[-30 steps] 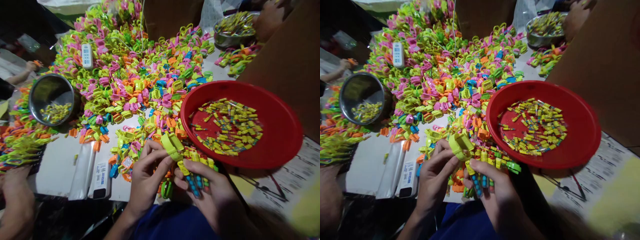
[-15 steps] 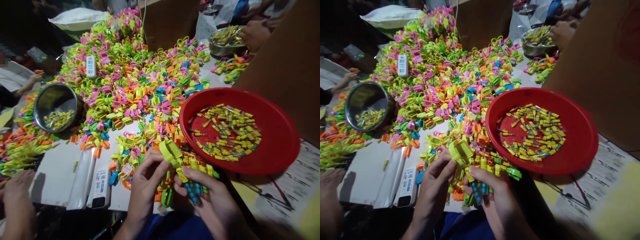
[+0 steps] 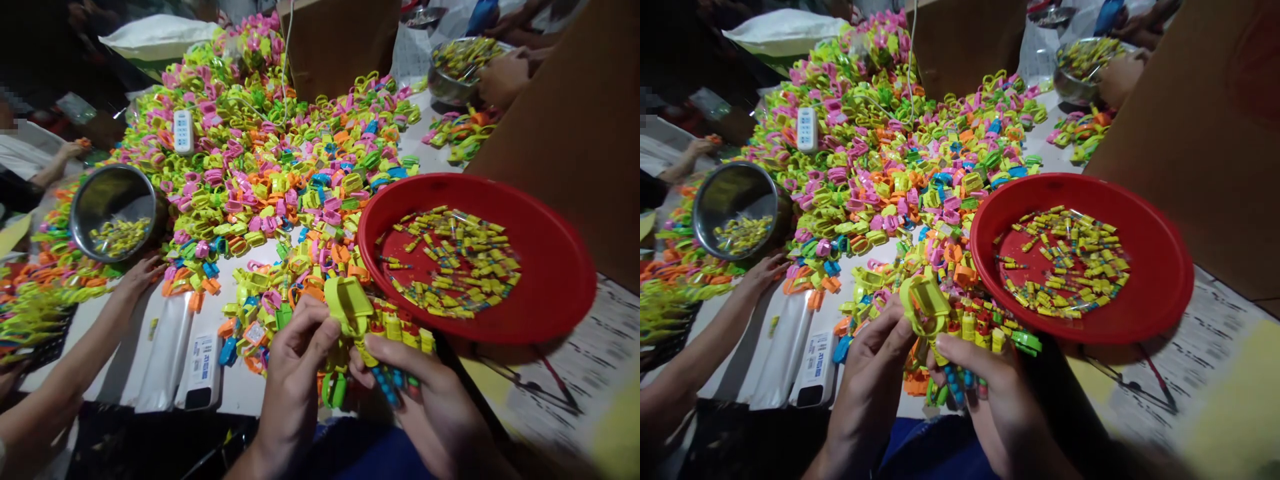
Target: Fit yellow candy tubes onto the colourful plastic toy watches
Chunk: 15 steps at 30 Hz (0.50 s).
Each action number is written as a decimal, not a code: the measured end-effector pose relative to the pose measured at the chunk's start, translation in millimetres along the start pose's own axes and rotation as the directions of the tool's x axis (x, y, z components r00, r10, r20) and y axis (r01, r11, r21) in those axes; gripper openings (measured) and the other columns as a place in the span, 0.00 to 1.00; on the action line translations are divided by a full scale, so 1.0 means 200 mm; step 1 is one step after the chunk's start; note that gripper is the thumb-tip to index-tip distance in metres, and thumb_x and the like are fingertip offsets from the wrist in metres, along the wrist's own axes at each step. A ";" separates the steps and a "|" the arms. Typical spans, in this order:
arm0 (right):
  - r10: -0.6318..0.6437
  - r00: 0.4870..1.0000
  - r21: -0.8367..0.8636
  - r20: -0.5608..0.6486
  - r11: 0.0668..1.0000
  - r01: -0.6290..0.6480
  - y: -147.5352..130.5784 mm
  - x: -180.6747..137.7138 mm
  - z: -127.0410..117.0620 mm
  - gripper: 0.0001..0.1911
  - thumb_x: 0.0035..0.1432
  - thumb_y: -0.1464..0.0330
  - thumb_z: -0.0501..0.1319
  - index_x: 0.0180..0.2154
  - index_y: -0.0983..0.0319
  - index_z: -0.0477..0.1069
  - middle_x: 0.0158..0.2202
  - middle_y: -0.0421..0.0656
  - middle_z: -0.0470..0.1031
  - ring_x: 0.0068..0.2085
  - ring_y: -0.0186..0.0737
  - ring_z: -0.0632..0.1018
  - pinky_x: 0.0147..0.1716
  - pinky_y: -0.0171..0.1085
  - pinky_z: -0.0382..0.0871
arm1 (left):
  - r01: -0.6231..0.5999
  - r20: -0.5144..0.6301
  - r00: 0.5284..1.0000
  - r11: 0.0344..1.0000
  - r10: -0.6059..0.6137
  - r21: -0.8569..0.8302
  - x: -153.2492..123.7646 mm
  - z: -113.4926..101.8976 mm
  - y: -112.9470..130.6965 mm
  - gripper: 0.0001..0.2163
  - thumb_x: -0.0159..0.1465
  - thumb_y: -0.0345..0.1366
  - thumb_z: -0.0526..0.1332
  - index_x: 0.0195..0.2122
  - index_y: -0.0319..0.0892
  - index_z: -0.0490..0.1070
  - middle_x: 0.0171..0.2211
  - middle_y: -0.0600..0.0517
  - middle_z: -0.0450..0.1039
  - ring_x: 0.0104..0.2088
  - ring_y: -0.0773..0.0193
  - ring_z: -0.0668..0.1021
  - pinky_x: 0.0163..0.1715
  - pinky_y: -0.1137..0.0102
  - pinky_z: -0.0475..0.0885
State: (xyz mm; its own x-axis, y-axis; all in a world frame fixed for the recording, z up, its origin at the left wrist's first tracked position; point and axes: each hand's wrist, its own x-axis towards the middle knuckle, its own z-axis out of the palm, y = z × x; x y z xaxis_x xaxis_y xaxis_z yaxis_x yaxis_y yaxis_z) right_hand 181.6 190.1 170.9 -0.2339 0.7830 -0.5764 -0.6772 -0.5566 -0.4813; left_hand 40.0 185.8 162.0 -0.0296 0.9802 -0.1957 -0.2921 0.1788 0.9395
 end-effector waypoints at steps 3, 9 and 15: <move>-0.050 0.998 0.020 -0.048 0.999 0.051 0.01 0.01 -0.02 0.19 0.37 0.60 0.87 0.23 0.63 0.84 0.24 0.43 0.77 0.29 0.37 0.75 0.28 0.31 0.76 | 0.052 0.001 0.999 0.996 -0.053 -0.069 0.01 0.00 -0.01 0.12 0.69 0.46 0.72 0.34 0.45 0.80 0.36 0.53 0.68 0.39 0.65 0.72 0.42 0.71 0.67; -0.081 0.993 0.013 -0.091 0.997 0.082 0.04 0.03 -0.06 0.16 0.41 0.62 0.87 0.29 0.61 0.86 0.28 0.41 0.81 0.31 0.37 0.80 0.29 0.30 0.79 | 0.065 0.015 0.998 0.998 -0.065 -0.011 0.04 -0.01 -0.01 0.14 0.69 0.48 0.72 0.33 0.44 0.79 0.36 0.53 0.68 0.40 0.64 0.72 0.43 0.71 0.67; -0.090 0.996 -0.009 -0.029 0.996 0.090 0.04 0.01 -0.02 0.16 0.42 0.64 0.86 0.30 0.62 0.85 0.31 0.43 0.83 0.32 0.41 0.81 0.31 0.35 0.79 | 0.057 0.008 0.998 0.998 -0.057 -0.005 0.04 0.01 0.01 0.14 0.69 0.47 0.72 0.33 0.43 0.78 0.36 0.53 0.67 0.39 0.65 0.71 0.43 0.71 0.66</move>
State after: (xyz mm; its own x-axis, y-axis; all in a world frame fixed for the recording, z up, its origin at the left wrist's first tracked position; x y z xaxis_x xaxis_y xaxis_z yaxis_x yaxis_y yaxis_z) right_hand 179.3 186.9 163.0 -0.1517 0.8217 -0.5493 -0.6890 -0.4864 -0.5373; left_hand 40.2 193.7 162.7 -0.0053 0.9691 -0.2465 -0.2982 0.2338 0.9254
